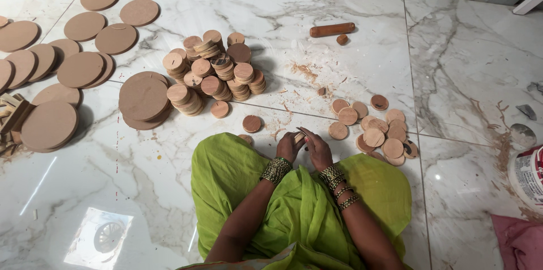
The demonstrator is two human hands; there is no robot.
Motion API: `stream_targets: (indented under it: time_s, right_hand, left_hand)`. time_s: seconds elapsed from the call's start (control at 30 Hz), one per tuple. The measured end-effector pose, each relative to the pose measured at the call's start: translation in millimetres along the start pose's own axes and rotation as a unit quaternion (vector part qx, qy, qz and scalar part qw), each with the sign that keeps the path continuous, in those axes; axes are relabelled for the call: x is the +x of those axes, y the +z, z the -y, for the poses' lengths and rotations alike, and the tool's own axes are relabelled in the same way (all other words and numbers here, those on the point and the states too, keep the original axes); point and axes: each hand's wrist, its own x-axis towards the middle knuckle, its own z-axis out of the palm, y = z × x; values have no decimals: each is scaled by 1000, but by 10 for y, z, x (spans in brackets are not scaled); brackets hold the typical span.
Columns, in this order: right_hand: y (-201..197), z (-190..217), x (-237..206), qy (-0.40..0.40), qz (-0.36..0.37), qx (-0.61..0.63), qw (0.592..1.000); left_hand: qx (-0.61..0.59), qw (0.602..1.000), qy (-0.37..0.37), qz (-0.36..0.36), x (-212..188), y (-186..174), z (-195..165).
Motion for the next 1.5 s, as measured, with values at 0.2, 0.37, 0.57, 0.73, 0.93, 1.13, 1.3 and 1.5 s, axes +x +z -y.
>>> stream_targets:
  time_s: [0.2,0.37,0.57,0.73,0.93,1.13,1.3,1.5]
  right_hand:
    - [0,-9,-74,-132,-25,-21,991]
    - [-44,111,-111,-139,-14,-24,990]
    - [-34,136,-128,-121,-27,-53,991]
    - [14,74,-91,-50,-29,-95,994]
    - [20,51,-116,-132,-50,-122,982]
    - [12,64,-47,25,-21,-87,996]
    - [-35,30,-27,6,-14,-60,998]
    - [-26,9,-96,-113,-68,-105,986]
  left_hand:
    - [30,999,-22,14,4,52,84]
    - [81,995,-62,21,9,29,90]
    - [59,997,-52,-9,0,24,60]
    - [4,999,-21,-39,-8,31,63]
    - [43,998,-18,-33,-11,-11,33]
    - [-69,996,17,-55,-2,-26,6]
    - [17,998,36,-44,28,-8,24]
    - [59,996,-65,24,2,-13,46]
